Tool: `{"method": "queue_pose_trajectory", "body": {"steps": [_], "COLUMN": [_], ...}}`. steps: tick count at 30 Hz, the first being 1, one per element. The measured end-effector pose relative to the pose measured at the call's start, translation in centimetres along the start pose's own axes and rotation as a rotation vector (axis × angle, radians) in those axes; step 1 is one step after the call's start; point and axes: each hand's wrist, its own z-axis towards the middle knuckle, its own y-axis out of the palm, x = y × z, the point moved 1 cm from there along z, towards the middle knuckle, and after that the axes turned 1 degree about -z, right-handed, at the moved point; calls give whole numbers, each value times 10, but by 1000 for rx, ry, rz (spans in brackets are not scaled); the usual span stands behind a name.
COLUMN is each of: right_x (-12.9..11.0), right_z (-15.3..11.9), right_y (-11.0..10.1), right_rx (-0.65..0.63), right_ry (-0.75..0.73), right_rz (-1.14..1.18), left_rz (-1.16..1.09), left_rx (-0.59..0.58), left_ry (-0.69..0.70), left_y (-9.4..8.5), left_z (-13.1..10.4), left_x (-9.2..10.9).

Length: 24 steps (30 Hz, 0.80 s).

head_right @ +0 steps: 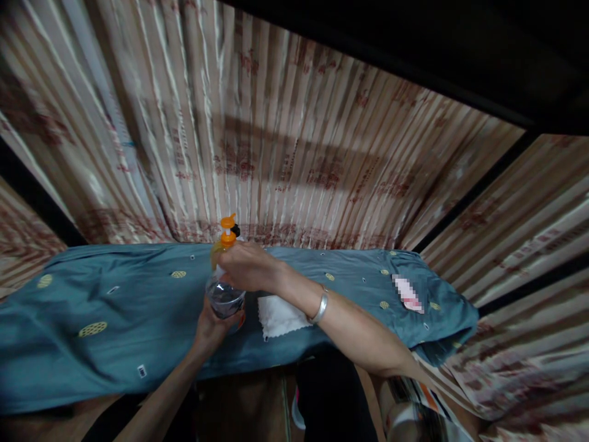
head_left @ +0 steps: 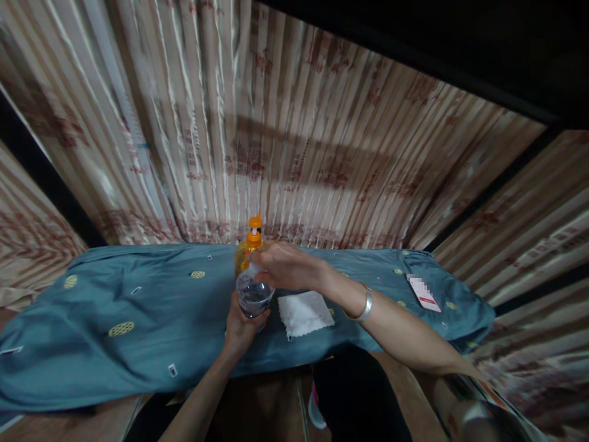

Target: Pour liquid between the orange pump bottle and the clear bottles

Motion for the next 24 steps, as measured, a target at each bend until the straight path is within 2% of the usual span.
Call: {"method": "queue_pose_trajectory", "body": {"steps": [5, 8, 10, 13, 18, 21, 24], "right_x": [7, 17, 27, 45, 72, 83, 90], "right_z": [0, -8, -23, -62, -147, -186, -207], "right_y": [-8, -4, 8, 45, 140, 183, 207], "right_rx": [-10, 85, 165, 179, -94, -140, -142], "right_ry": [-72, -49, 34, 263, 837, 1017, 1123], "right_rz": [123, 253, 335, 416, 324, 252, 188], "left_rz": [13, 11, 16, 41, 70, 79, 82], "left_rx": [9, 7, 11, 26, 10, 5, 8], "left_ry": [3, 3, -13, -54, -82, -82, -73], "left_y": [-1, -1, -2, -3, -3, -3, -3], "left_z": [1, 1, 1, 2, 3, 2, 1], "left_x": [3, 6, 8, 11, 16, 17, 15]}}
